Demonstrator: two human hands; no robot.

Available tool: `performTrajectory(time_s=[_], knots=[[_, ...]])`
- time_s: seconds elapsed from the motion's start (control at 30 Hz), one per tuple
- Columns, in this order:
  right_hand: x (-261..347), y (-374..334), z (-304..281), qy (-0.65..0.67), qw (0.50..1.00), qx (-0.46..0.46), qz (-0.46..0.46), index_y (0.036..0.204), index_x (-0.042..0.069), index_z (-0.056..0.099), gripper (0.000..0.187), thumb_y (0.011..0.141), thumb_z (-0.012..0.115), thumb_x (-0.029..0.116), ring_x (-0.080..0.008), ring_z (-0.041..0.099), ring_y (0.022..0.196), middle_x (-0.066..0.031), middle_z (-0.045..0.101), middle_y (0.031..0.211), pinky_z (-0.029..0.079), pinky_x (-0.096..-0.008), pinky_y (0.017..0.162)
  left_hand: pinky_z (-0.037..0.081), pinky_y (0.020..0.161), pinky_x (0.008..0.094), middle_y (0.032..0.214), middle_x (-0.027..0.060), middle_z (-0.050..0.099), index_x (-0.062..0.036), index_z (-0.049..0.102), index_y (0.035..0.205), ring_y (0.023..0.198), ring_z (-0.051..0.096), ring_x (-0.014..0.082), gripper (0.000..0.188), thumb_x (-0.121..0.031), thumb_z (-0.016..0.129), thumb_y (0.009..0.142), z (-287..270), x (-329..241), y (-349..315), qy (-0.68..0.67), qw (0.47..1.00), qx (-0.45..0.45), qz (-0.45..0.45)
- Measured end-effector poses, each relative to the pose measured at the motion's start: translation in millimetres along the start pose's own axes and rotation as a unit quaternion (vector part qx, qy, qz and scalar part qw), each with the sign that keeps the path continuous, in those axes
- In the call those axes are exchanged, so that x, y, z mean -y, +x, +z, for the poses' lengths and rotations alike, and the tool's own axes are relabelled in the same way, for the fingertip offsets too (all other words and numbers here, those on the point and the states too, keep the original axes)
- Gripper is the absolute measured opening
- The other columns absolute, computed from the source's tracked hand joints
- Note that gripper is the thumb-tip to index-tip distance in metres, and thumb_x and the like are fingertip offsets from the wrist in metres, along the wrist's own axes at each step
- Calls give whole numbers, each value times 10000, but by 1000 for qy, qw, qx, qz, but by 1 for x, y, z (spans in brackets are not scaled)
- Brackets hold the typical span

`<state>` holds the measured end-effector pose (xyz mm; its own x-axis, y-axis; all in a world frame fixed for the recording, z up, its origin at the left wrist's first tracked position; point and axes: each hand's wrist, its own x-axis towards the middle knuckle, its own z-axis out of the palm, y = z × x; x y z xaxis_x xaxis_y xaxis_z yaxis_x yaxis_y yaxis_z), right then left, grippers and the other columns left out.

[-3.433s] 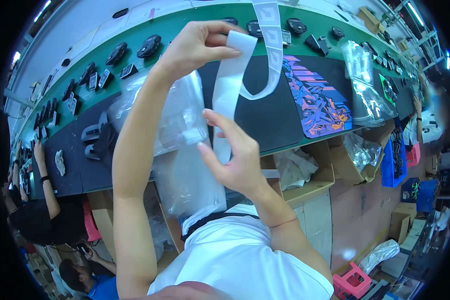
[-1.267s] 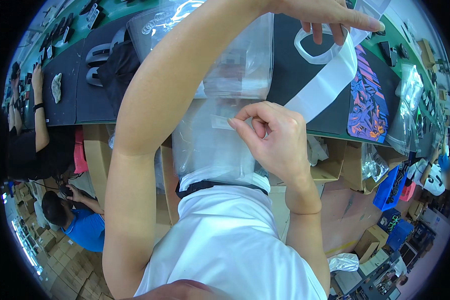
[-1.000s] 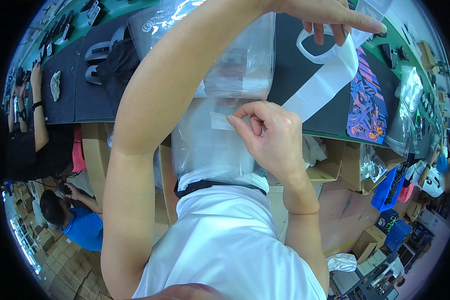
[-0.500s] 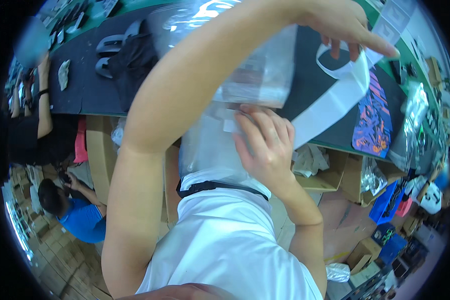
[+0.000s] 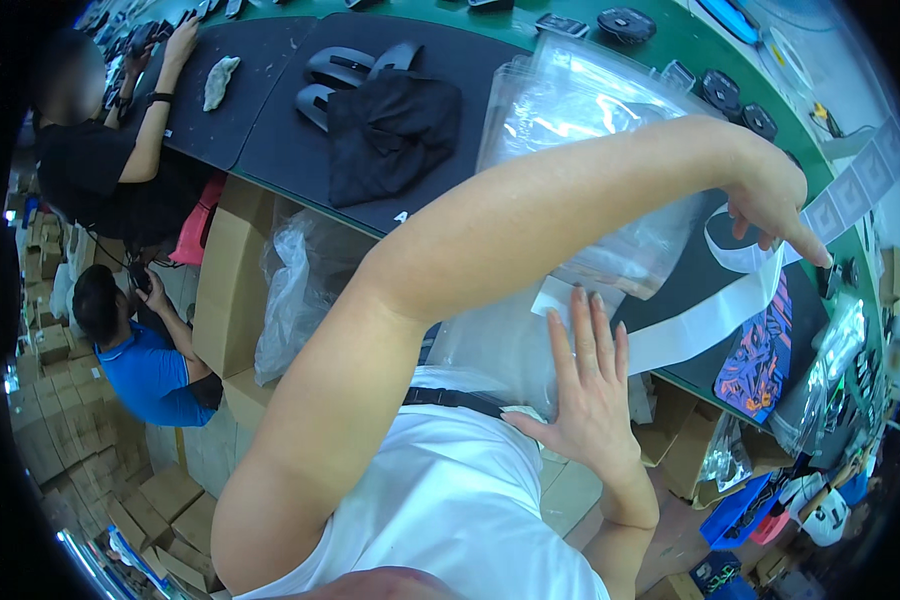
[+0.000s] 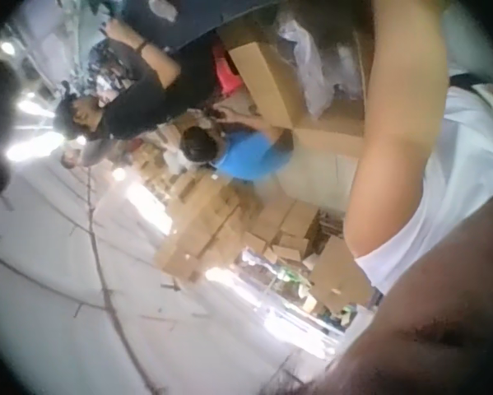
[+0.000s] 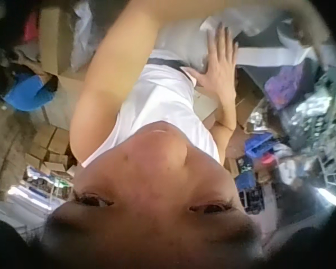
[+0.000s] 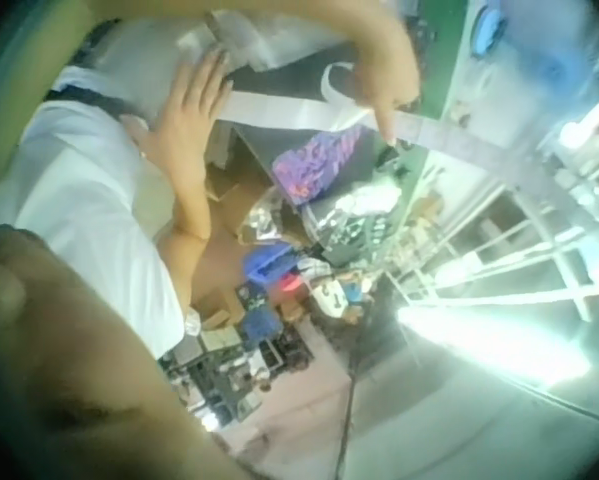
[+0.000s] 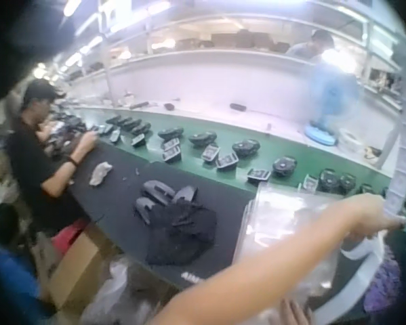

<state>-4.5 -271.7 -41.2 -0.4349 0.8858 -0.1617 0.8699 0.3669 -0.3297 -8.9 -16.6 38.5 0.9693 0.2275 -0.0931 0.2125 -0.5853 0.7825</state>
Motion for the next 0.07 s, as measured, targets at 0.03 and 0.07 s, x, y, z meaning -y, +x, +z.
performTrajectory(time_s=[0.03, 0.07], knots=[[-2, 0, 0, 23, 1000, -8, -1, 1536, 85, 318, 1135, 635, 805, 575, -442, 159, 1489, -253, 177, 1608, 142, -617, 1154, 547, 878, 346, 1194, 84, 696, -19, 724, 1134, 882, 715, 200, 846, -775, 473, 850, -2, 0, -4, -1, 1000, -12, -8], [-2, -1, -2, 43, 999, -13, 8, 1540, 106, 315, 1123, 642, 812, 561, -440, 147, 1492, -254, 168, 1610, 137, -615, 1158, 543, 898, 352, 1197, 86, 695, -29, 726, 1137, 895, 715, 208, 836, -772, 463, 859, -4, -3, -7, 6, 1000, -8, -11]])
